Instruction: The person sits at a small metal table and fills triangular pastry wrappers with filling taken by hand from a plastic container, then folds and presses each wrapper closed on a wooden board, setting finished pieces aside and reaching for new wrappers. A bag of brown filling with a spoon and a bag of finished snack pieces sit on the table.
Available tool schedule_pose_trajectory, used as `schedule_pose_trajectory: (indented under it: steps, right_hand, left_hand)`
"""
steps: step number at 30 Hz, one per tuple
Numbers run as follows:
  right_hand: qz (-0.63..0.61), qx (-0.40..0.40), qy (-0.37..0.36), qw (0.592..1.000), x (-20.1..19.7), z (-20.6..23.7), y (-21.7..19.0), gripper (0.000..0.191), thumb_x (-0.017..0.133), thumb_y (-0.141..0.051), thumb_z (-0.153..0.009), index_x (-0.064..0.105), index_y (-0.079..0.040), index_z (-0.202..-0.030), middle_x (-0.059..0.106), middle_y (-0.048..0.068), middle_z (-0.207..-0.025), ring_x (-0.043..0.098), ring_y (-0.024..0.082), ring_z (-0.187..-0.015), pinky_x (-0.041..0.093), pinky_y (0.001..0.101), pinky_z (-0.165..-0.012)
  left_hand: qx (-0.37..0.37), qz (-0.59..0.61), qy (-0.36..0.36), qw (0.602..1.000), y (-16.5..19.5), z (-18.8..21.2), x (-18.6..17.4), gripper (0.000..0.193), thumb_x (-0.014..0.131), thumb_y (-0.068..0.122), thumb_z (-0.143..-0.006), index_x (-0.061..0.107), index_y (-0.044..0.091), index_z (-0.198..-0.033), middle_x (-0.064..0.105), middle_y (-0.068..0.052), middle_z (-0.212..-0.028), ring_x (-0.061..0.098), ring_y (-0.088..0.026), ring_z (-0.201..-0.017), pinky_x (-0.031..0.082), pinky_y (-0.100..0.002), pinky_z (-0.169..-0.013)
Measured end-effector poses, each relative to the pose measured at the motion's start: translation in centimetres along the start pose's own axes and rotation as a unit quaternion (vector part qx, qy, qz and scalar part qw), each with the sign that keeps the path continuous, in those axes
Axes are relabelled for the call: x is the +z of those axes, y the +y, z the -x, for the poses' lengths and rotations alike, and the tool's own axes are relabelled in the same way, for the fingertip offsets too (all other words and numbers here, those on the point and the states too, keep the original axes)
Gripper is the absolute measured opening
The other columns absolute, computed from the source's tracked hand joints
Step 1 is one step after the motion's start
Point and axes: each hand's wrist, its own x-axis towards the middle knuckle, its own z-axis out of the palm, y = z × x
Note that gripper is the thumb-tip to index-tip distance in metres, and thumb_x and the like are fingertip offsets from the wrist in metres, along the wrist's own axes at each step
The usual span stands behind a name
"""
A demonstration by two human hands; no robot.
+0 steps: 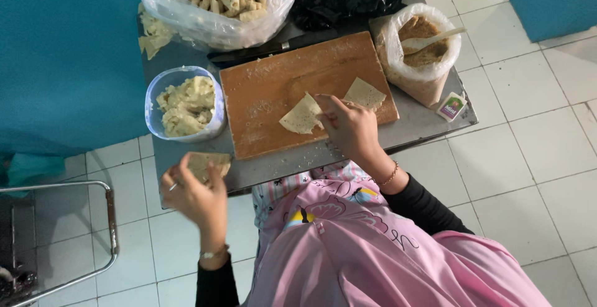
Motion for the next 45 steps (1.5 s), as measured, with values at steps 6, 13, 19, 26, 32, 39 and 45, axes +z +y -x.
schedule_pose_trajectory:
  steps: [6, 13, 19, 26, 32, 39, 45]
  right_hand:
    - [-0.034, 0.014, 0.02, 0.999, -0.8, -0.1, 0.5, 0.034, 0.079, -0.018, -0.087, 0.071, -0.014, -0.12, 0.071, 0.004, -0.091, 0.072, 0.019, -0.074, 0.056, 0.0338, -0.065]
    - [0.063, -0.073, 0.089, 0.991, -2.3, -0.6, 0.4, 0.031, 0.082, -0.016, -0.085, 0.074, -0.012, -0.115, 0.071, 0.006, -0.107, 0.065, 0.03, -0.099, 0.047, 0.0418, -0.089]
    - [-0.026, -0.066, 0.08, 0.994, -2.4, -0.1, -0.2, 0.021, 0.082, -0.008, -0.089, 0.075, -0.008, -0.109, 0.071, 0.007, -0.11, 0.066, 0.026, -0.098, 0.052, 0.0406, -0.089]
    - [-0.261, -0.178, -0.042, 0.948, -2.1, 1.7, -5.8, 0.034, 0.09, -0.011, -0.078, 0.075, -0.008, -0.107, 0.072, 0.008, -0.113, 0.071, 0.023, -0.105, 0.06, 0.0349, -0.09]
    - [-0.197, -0.183, 0.02, 0.963, -4.1, 0.4, -6.6, 0.038, 0.091, -0.011, -0.074, 0.075, -0.007, -0.108, 0.073, 0.009, -0.116, 0.072, 0.026, -0.106, 0.058, 0.0359, -0.092]
    - [-0.266, -0.111, -0.005, 0.958, -5.4, 1.2, -4.4, 0.036, 0.088, -0.009, -0.076, 0.077, -0.004, -0.11, 0.074, 0.011, -0.116, 0.075, 0.022, -0.105, 0.061, 0.0321, -0.09]
    - [-0.268, -0.093, -0.009, 0.959, -4.5, 1.8, -3.4, 0.026, 0.084, -0.005, -0.083, 0.079, -0.004, -0.109, 0.077, 0.011, -0.113, 0.077, 0.021, -0.103, 0.062, 0.0301, -0.089]
  left_hand:
    - [-0.044, -0.073, -0.079, 0.993, -4.8, 2.2, 1.3, 0.056, 0.075, 0.053, -0.096, 0.064, 0.008, -0.125, 0.056, -0.015, -0.123, 0.05, -0.038, -0.117, 0.037, -0.053, -0.094]
    - [-0.119, 0.17, -0.072, 0.976, -4.9, 1.3, 1.4, 0.046, 0.085, 0.029, -0.085, 0.058, 0.003, -0.112, 0.063, -0.011, -0.108, 0.058, -0.03, -0.1, 0.045, -0.046, -0.088]
    - [-0.216, 0.459, -0.053, 0.86, -1.7, 0.5, -1.2, 0.036, 0.083, 0.01, -0.09, 0.057, 0.003, -0.113, 0.061, -0.005, -0.102, 0.057, -0.013, -0.093, 0.05, -0.029, -0.082]
    - [-0.194, 0.599, -0.124, 0.767, 6.7, -0.9, -2.7, 0.042, 0.08, 0.005, -0.088, 0.057, 0.004, -0.123, 0.067, -0.007, -0.109, 0.065, -0.013, -0.098, 0.055, -0.027, -0.081]
    - [-0.104, 0.715, -0.208, 0.659, 13.0, -1.8, -2.2, 0.05, 0.078, -0.004, -0.088, 0.055, 0.002, -0.131, 0.069, -0.011, -0.12, 0.068, -0.015, -0.11, 0.057, -0.029, -0.093]
    - [-0.04, 0.703, -0.202, 0.681, 14.5, -1.2, -1.8, 0.048, 0.079, -0.009, -0.089, 0.058, -0.006, -0.132, 0.067, -0.013, -0.126, 0.066, -0.017, -0.118, 0.054, -0.031, -0.107]
    - [-0.055, 0.671, -0.214, 0.707, 14.3, -1.1, -1.9, 0.042, 0.075, -0.007, -0.092, 0.061, -0.007, -0.131, 0.067, -0.012, -0.126, 0.067, -0.015, -0.116, 0.057, -0.029, -0.102]
